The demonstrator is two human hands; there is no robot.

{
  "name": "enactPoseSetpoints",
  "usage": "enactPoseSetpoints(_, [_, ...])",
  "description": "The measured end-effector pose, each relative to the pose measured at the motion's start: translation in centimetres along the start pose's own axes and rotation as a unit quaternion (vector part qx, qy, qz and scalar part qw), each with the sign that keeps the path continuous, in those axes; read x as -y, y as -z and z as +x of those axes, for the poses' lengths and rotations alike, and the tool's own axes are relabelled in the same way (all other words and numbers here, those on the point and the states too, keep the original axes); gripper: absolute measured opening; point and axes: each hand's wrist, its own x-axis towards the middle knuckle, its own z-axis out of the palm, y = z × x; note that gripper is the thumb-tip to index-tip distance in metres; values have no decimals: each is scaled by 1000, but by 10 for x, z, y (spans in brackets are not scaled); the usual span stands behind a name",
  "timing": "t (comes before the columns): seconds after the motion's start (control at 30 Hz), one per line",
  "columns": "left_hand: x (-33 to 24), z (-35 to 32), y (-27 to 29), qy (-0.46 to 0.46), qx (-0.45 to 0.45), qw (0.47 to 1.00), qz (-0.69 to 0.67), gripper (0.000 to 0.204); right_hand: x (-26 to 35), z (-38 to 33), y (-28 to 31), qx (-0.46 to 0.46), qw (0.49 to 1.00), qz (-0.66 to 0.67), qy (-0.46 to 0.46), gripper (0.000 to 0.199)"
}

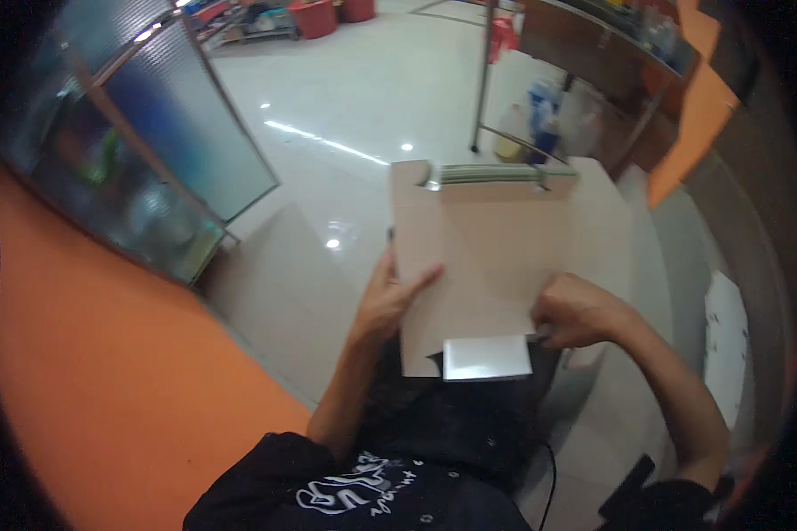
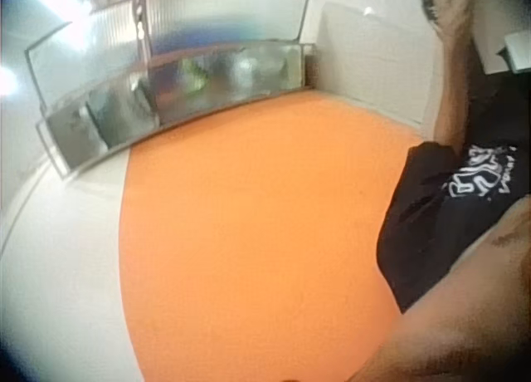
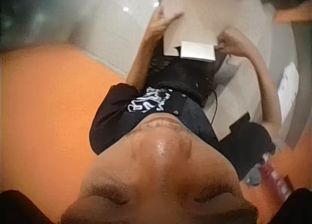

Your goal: The person assembles cardboard food containers by hand while sitting on the floor, folding the pre-cut flaps and stacking the finished items.

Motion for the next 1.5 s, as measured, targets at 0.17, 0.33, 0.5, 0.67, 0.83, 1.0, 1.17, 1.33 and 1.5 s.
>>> enactPoseSetpoints(0.17, [-8,0,1,6,2,998,-59,63,30,-46,-12,-131,990,43,25,32])
enactPoseSetpoints(0.33, [-21,8,-11,19,18,998,-63,63,12,-75,40,-512,855,-70,-48,47])
enactPoseSetpoints(0.5, [-77,38,-12,25,138,988,-63,66,-32,-36,98,-364,930,45,-36,49])
enactPoseSetpoints(0.67, [-159,75,-6,24,223,968,114,70,-28,-55,142,-231,953,196,-13,44])
enactPoseSetpoints(0.83, [-219,134,0,71,377,881,276,67,0,-50,131,-232,893,385,16,41])
enactPoseSetpoints(1.0, [-185,178,-17,121,513,771,358,70,-6,-38,106,-74,935,338,-70,48])
enactPoseSetpoints(1.17, [-130,195,-32,116,531,742,391,72,-23,-19,133,-336,939,47,-54,67])
enactPoseSetpoints(1.33, [-126,200,-54,100,506,724,458,80,-63,43,143,-234,969,67,-33,80])
enactPoseSetpoints(1.5, [-118,194,-37,64,415,666,617,87,-67,120,145,8,991,-26,-128,55])
